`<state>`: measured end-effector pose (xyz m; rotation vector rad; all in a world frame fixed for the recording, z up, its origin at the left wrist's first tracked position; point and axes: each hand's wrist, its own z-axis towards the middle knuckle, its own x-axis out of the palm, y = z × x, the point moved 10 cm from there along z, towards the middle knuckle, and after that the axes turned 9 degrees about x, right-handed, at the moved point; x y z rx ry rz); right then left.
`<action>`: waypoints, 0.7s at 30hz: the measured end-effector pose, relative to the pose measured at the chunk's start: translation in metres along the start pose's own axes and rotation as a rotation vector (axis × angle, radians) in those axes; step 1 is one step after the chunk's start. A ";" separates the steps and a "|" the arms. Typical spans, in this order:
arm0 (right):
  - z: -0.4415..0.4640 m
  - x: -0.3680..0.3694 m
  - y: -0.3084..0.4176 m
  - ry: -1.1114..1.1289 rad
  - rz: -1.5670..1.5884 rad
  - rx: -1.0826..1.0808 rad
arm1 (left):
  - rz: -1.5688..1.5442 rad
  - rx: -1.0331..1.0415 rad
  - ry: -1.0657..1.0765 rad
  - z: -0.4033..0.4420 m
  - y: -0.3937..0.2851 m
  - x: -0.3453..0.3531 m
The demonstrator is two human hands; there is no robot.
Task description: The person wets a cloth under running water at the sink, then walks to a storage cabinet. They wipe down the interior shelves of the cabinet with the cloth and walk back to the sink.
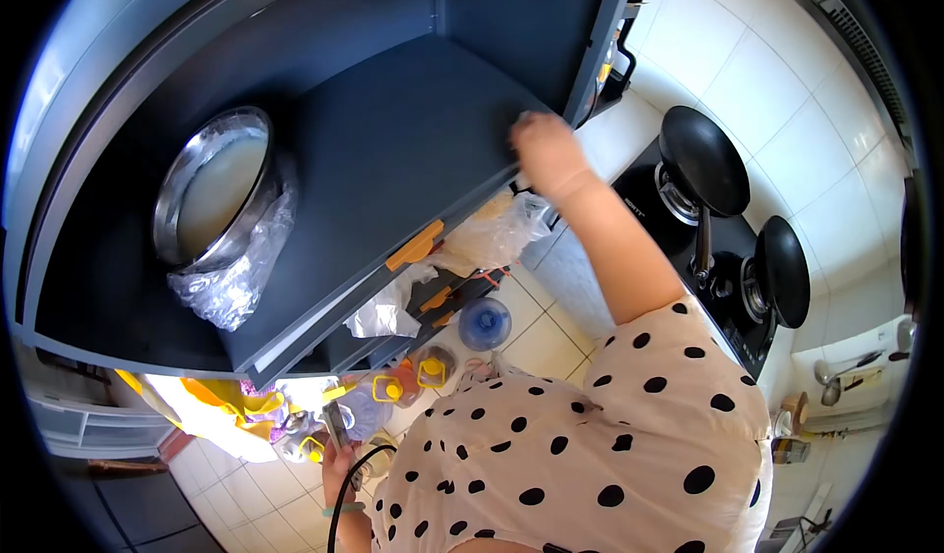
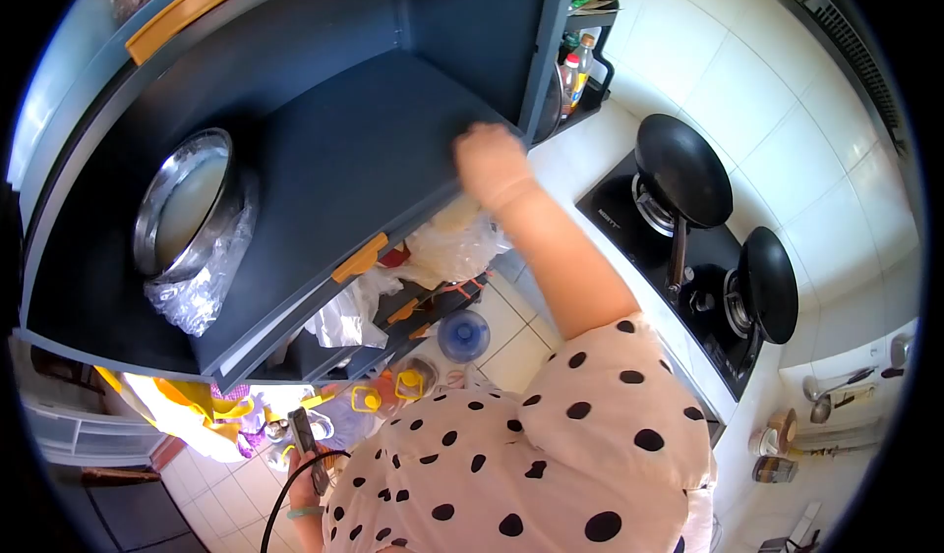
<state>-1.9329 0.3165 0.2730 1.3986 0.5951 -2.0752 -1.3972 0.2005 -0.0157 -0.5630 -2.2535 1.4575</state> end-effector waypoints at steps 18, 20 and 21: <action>0.072 0.051 -0.043 0.185 -0.414 0.067 | -0.001 -0.010 0.116 0.006 -0.009 0.015; 0.061 0.050 -0.040 0.211 -0.427 0.046 | -0.009 -0.016 0.103 0.004 -0.007 0.015; 0.056 0.049 -0.041 0.197 -0.413 0.032 | -0.009 -0.016 0.084 0.005 -0.005 0.012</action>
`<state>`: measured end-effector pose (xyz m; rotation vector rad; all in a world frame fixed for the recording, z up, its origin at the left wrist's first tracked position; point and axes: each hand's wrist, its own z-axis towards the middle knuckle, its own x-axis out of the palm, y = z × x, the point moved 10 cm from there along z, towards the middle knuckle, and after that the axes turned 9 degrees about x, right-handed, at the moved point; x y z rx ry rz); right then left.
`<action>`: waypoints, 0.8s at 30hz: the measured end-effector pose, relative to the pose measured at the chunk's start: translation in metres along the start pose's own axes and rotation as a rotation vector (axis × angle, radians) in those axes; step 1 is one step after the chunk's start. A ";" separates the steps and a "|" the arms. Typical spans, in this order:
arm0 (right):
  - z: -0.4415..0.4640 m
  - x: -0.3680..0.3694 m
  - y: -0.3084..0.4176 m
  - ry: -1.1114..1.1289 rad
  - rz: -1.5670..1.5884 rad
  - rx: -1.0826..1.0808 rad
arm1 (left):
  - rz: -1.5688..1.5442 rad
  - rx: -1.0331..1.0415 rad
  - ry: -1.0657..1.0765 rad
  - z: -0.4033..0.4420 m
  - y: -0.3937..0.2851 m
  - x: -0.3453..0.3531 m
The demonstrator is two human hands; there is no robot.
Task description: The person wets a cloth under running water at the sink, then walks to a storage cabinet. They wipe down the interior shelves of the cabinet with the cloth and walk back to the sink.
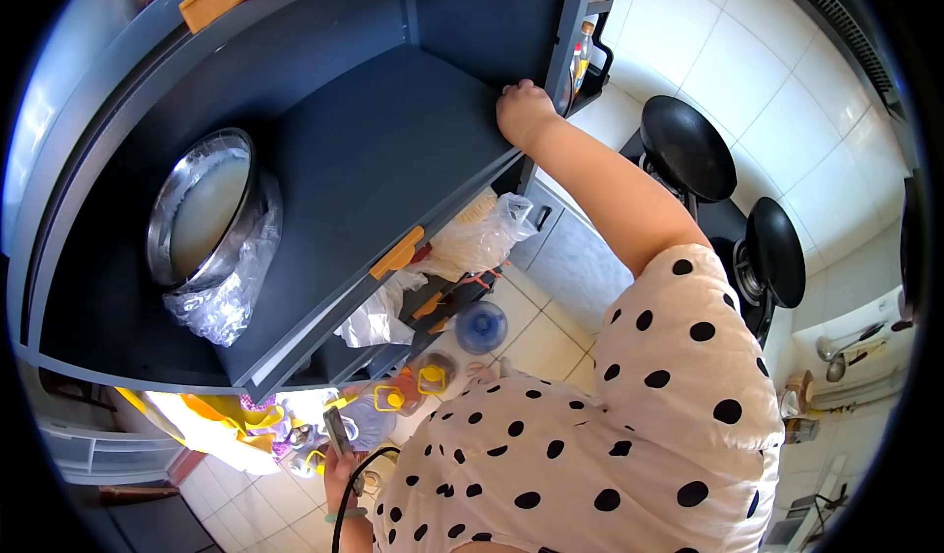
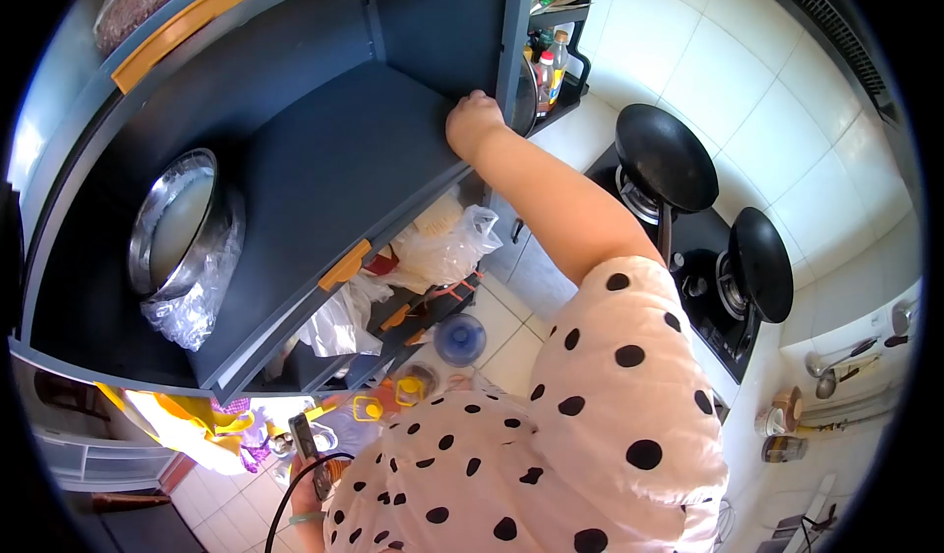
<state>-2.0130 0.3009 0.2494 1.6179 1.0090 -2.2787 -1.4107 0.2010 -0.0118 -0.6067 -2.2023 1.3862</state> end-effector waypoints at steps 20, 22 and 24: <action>-0.033 -0.065 -0.019 -0.236 0.930 -0.116 | 0.011 -0.024 -0.007 0.010 -0.013 0.005; -0.005 -0.041 -0.012 -0.186 0.790 -0.047 | -0.005 0.004 0.011 0.012 -0.008 0.000; 0.012 -0.019 0.009 0.026 0.586 0.045 | 0.019 0.037 0.014 0.010 -0.014 0.002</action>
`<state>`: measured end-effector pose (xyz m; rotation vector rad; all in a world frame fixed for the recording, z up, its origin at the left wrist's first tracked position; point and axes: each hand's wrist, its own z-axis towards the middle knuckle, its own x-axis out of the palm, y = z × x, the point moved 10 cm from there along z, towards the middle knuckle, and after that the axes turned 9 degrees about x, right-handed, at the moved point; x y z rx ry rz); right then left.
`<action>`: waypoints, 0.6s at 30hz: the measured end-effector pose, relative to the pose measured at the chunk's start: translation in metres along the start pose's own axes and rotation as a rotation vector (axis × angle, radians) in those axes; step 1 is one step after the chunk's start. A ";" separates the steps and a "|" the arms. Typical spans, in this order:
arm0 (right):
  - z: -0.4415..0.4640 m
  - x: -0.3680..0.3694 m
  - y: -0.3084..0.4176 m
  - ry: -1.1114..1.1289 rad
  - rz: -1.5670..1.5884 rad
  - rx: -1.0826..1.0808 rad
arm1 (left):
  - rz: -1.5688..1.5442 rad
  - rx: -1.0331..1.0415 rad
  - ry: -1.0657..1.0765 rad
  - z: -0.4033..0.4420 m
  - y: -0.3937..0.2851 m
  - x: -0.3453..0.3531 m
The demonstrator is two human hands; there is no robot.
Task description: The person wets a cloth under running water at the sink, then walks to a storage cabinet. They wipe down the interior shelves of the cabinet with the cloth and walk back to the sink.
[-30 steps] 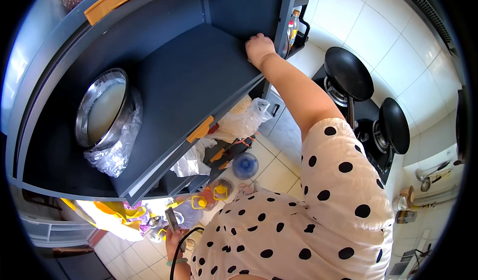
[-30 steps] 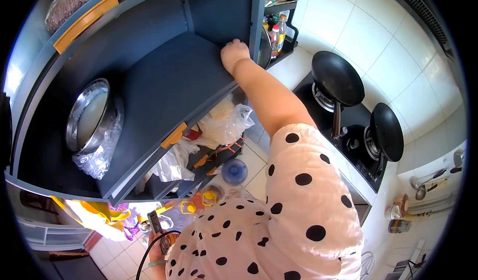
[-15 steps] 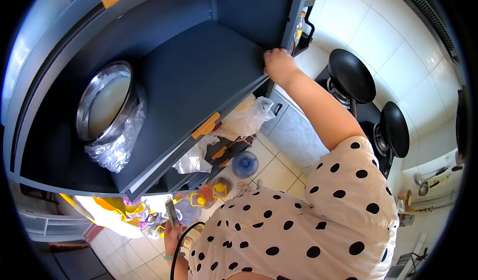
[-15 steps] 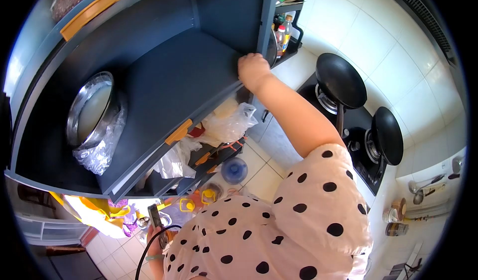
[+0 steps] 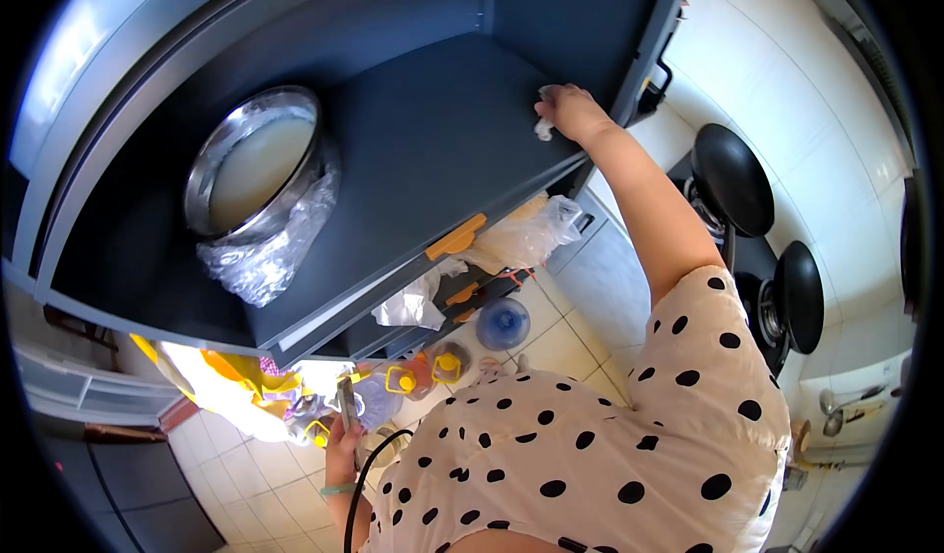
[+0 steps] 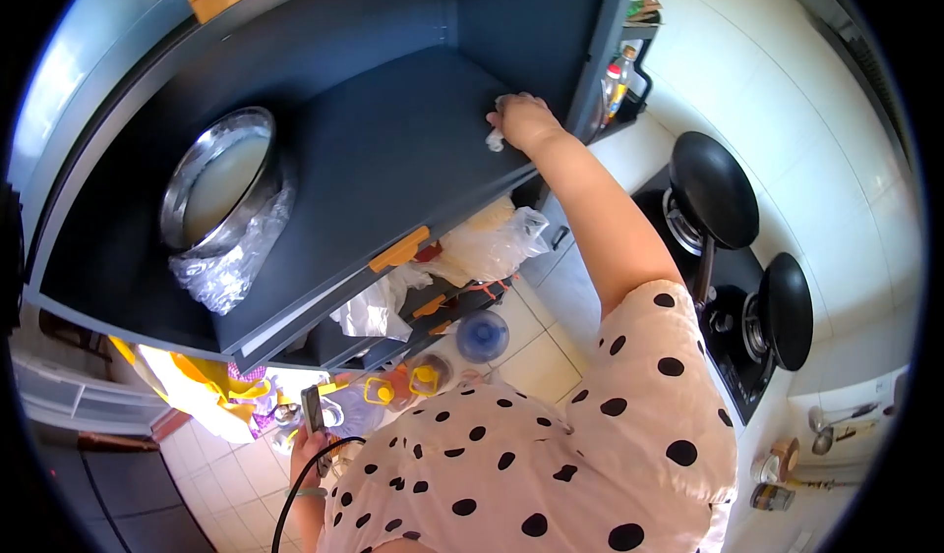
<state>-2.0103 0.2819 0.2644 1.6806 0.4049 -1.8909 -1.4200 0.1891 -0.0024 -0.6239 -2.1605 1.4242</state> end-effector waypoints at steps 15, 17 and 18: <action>-0.205 0.007 0.292 0.070 0.568 -1.107 | 0.074 -0.064 -0.099 -0.028 0.019 -0.022; -0.232 0.009 0.318 0.126 0.508 -1.138 | 0.086 -0.077 -0.095 -0.028 0.014 -0.018; -0.241 0.007 0.326 0.111 0.500 -1.170 | 0.080 -0.070 -0.086 -0.030 0.011 -0.017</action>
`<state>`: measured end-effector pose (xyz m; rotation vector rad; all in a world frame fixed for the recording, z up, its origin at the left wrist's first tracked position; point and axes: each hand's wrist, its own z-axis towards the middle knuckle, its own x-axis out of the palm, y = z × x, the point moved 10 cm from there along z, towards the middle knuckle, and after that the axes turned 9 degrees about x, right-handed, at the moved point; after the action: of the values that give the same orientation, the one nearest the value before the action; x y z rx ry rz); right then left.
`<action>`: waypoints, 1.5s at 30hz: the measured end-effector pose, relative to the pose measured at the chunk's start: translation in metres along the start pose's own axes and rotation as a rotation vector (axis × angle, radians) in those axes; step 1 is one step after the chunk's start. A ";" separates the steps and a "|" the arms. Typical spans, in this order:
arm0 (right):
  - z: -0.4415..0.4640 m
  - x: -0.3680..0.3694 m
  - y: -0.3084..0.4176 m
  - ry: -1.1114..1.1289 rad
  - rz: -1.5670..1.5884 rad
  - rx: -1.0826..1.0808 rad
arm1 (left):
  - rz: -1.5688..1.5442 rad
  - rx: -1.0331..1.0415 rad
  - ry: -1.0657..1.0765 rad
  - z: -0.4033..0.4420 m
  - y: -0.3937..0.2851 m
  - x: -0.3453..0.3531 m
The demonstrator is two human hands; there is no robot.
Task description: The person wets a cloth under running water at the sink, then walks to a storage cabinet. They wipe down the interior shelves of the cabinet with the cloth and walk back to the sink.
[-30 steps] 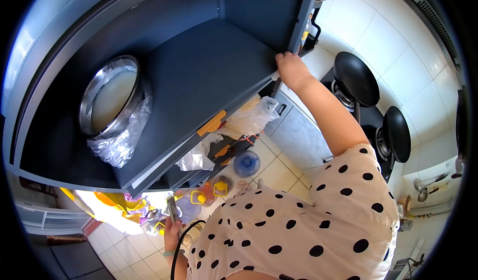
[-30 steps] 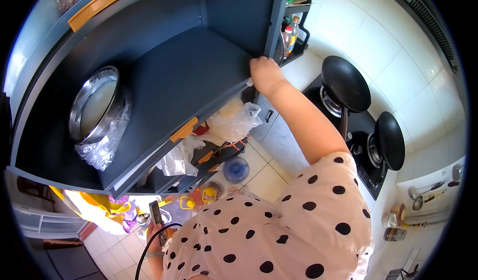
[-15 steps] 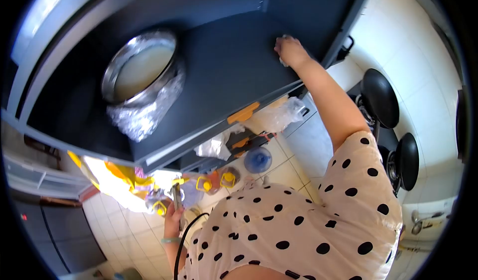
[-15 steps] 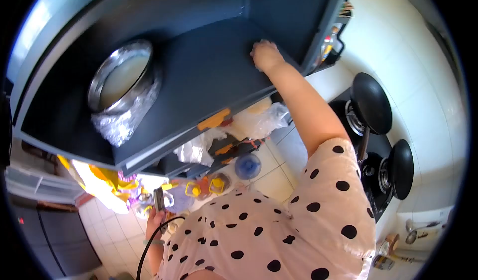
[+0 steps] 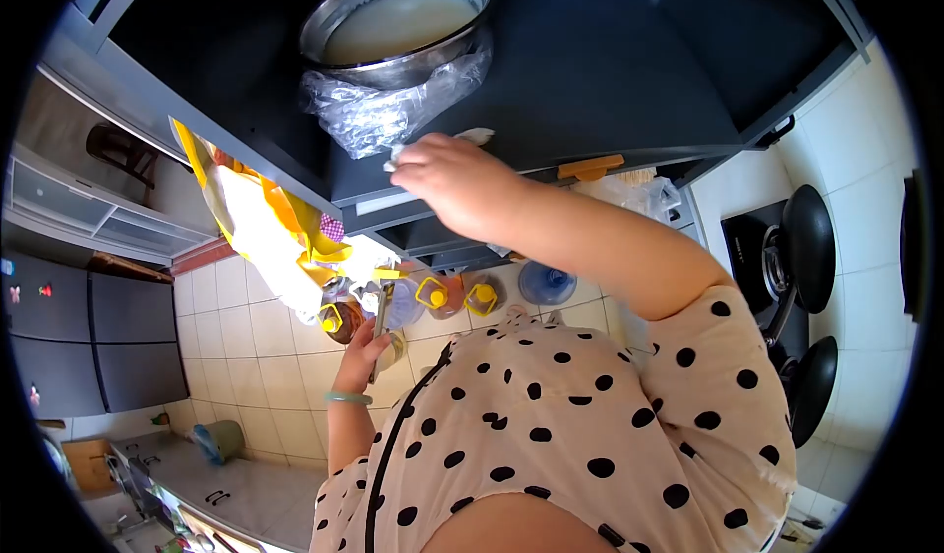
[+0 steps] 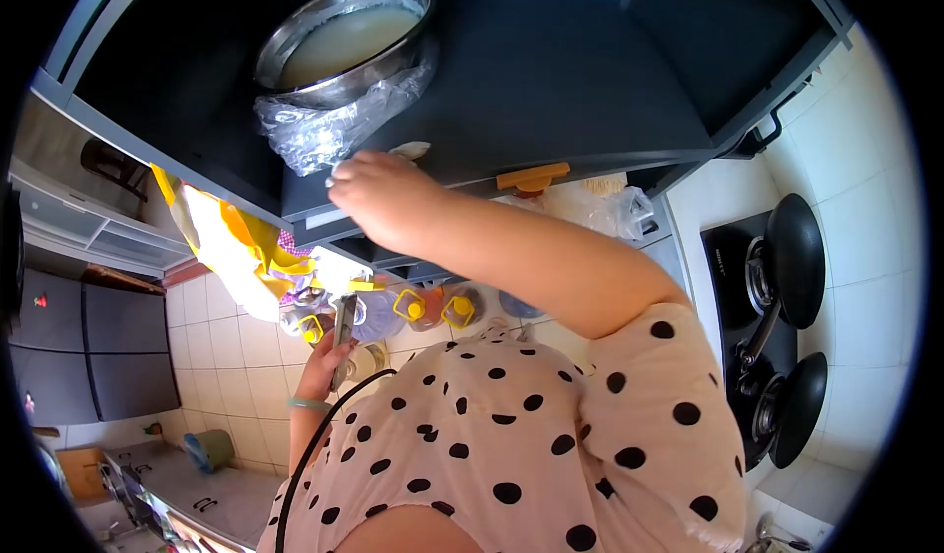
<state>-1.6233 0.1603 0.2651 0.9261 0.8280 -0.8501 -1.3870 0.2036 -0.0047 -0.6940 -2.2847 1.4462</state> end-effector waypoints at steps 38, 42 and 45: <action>-0.229 0.015 -0.173 -0.916 1.975 0.995 | -0.091 -0.014 0.181 0.030 0.003 0.012; -0.243 -0.008 -0.195 -0.854 1.875 0.951 | -0.067 0.002 0.182 0.029 0.004 0.009; -0.250 -0.009 -0.202 -0.892 1.836 0.990 | -0.040 0.009 0.169 0.030 0.011 0.004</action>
<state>-1.8608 0.3180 0.1171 1.4254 -1.3252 0.1733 -1.4032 0.1878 -0.0274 -0.7346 -2.1500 1.3262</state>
